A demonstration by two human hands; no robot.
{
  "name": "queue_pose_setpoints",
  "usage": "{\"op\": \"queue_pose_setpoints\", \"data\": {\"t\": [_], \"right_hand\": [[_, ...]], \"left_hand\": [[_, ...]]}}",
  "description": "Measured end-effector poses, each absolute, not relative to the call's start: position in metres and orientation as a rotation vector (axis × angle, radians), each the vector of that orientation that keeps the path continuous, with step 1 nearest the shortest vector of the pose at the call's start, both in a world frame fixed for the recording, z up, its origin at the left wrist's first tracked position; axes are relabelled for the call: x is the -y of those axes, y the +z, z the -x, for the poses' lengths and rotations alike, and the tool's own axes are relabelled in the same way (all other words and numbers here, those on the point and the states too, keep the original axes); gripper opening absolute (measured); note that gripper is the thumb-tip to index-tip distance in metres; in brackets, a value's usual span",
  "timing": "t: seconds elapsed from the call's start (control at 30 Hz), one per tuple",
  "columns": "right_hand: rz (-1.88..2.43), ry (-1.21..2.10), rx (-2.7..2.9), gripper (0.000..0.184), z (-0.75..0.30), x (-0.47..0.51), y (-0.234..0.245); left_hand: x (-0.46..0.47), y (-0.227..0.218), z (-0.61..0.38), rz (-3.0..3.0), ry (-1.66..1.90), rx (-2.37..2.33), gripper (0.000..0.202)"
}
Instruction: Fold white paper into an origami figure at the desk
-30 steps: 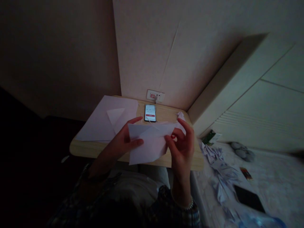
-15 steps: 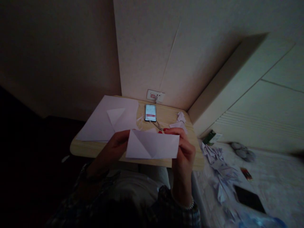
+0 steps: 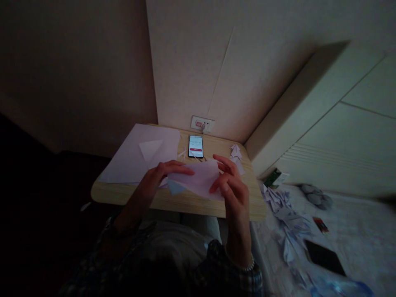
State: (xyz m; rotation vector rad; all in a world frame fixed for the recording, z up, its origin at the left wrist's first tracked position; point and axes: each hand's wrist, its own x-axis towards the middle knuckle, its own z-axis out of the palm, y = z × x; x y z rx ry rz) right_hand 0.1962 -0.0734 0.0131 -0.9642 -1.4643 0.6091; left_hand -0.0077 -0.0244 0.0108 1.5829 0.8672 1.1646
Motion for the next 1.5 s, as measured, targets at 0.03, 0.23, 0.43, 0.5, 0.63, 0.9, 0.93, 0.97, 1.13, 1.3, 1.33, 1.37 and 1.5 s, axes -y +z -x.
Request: {"op": "queue_pose_setpoints", "data": {"t": [0.03, 0.23, 0.43, 0.5, 0.63, 0.9, 0.93, 0.97, 1.13, 1.3, 1.33, 1.37, 1.5], "right_hand": [[0.961, 0.631, 1.445, 0.027, -0.196, 0.073, 0.013], [0.968, 0.758, 1.293, 0.030, -0.195, 0.070, 0.009], [1.108, 0.709, 1.313, 0.004, -0.197, 0.065, 0.003], [1.123, 0.690, 1.337, 0.002, -0.196, 0.064, 0.002], [1.139, 0.627, 1.264, 0.021, -0.191, 0.063, 0.001], [1.095, 0.703, 1.145, 0.031, -0.184, 0.064, 0.001], [1.078, 0.716, 1.136, 0.031, -0.183, 0.064, 0.002], [1.059, 0.725, 1.127, 0.030, -0.182, 0.064, 0.002], [0.984, 0.694, 1.127, 0.030, -0.177, 0.066, 0.005], [1.041, 0.671, 1.190, 0.022, -0.176, 0.068, 0.005], [1.062, 0.669, 1.202, 0.020, -0.176, 0.068, 0.005], [1.076, 0.674, 1.208, 0.019, -0.176, 0.068, 0.004], [1.065, 0.694, 1.151, 0.026, -0.177, 0.069, 0.005]], "left_hand": [[0.024, 0.011, 0.009, -1.601, 1.176, -0.862, 0.060], [0.023, 0.010, 0.013, -1.811, 1.242, -0.877, 0.028], [0.026, 0.012, 0.010, -1.810, 1.192, -0.949, 0.041], [0.028, 0.014, 0.008, -1.823, 1.187, -0.962, 0.040], [0.030, 0.015, 0.003, -1.844, 1.214, -0.999, 0.039], [0.027, 0.010, -0.002, -1.982, 1.297, -1.056, 0.039], [0.027, 0.009, -0.003, -1.993, 1.316, -1.052, 0.038], [0.027, 0.009, -0.004, -2.000, 1.330, -1.047, 0.036], [0.029, 0.009, -0.008, -2.043, 1.344, -1.047, 0.027], [0.032, 0.011, -0.009, -2.055, 1.391, -1.047, 0.019], [0.032, 0.012, -0.009, -2.047, 1.402, -1.046, 0.018], [0.032, 0.012, -0.009, -2.029, 1.407, -1.046, 0.017], [0.031, 0.013, -0.009, -1.898, 1.401, -1.029, 0.014]]}}
